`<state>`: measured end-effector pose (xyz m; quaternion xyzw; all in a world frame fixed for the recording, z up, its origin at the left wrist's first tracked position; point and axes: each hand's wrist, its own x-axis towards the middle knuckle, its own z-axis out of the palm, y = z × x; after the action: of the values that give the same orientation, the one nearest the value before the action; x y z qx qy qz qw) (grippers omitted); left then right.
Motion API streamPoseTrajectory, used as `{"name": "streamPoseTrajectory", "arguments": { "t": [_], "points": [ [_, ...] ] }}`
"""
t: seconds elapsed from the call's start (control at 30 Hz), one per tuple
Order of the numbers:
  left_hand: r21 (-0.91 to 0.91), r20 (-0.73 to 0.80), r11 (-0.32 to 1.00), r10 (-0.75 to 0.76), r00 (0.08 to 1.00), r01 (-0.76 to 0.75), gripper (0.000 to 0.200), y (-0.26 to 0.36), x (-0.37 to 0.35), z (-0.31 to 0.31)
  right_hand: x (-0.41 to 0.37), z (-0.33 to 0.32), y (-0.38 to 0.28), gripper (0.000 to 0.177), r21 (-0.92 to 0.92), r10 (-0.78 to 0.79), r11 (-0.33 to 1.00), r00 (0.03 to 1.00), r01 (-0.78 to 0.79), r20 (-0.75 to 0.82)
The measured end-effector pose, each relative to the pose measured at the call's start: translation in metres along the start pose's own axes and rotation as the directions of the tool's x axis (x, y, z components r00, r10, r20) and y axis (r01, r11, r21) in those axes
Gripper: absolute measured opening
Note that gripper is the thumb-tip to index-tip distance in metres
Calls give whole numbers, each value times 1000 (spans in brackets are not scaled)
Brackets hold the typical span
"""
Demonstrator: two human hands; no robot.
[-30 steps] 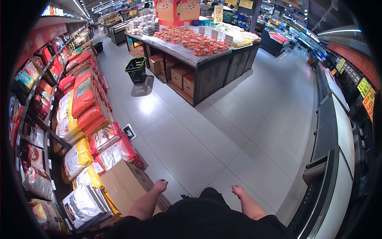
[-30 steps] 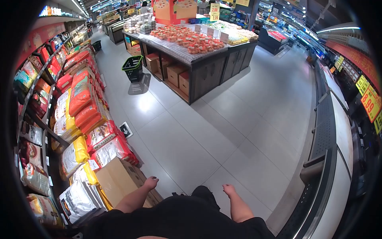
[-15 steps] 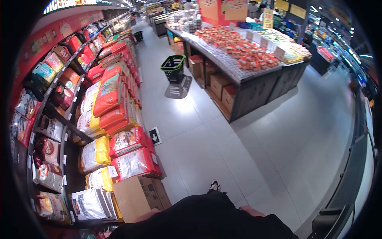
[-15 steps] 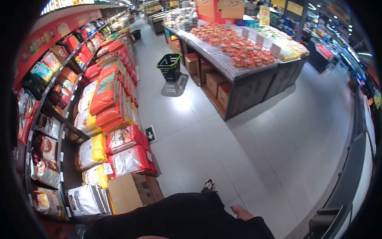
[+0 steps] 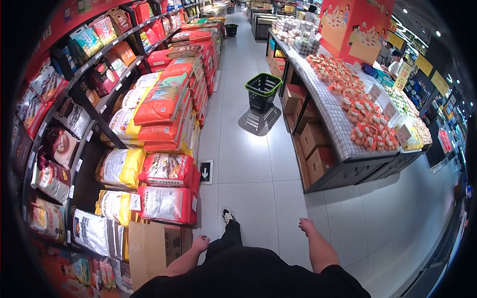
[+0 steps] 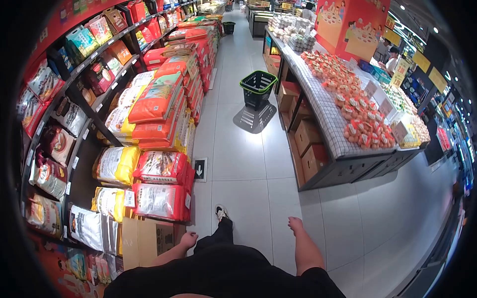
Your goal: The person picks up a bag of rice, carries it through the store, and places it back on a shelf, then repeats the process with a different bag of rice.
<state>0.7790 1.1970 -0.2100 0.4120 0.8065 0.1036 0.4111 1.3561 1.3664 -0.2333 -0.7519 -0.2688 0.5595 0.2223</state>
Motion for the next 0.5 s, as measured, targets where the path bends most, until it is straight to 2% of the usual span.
{"name": "streamPoseTrajectory", "arguments": {
  "t": [0.07, 0.13, 0.17, 0.23, 0.27, 0.3, 0.37, 0.43, 0.47, 0.5],
  "points": [
    [157, 188, 986, -93, 978, 64, 53, -26, 42, 5, 15, 36, -44, 44, -52, -35, 998, 999, 37, 37],
    [151, 435, 977, -201, 878, 149, 57, -67, 83, 3, 22, 70, -70, 41, -245, -96, 963, 994, 107, 56],
    [195, 487, 968, -238, 841, 161, 57, -67, 92, -7, 28, 81, -72, 41, -355, -130, 923, 989, 149, 77],
    [258, 482, 954, -262, 836, 151, 57, -43, 121, -39, 56, 98, -60, 43, -539, -148, 818, 979, 200, 140],
    [267, 461, 954, -252, 851, 138, 57, -32, 140, -51, 64, 102, -62, 45, -613, -99, 760, 971, 216, 219],
    [274, 433, 955, -228, 872, 113, 58, -19, 160, -64, 63, 106, -76, 46, -627, 51, 770, 970, 114, 239],
    [273, 358, 961, -149, 922, 50, 58, 8, 210, -88, 56, 110, -108, 55, -638, 217, 766, 967, -83, 134],
    [313, 283, 950, -85, 955, -8, 59, 39, 260, -120, 97, 99, -92, 55, -721, 61, 692, 995, 15, 79],
    [326, 264, 945, -115, 958, 24, 58, 63, 282, -143, 106, 97, -98, 52, -747, 76, 664, 997, -33, 24],
    [246, 225, 967, -120, 967, 63, 54, 95, 298, -167, 101, 98, -123, 50, -667, 157, 734, 987, -128, -16]
  ]
}}
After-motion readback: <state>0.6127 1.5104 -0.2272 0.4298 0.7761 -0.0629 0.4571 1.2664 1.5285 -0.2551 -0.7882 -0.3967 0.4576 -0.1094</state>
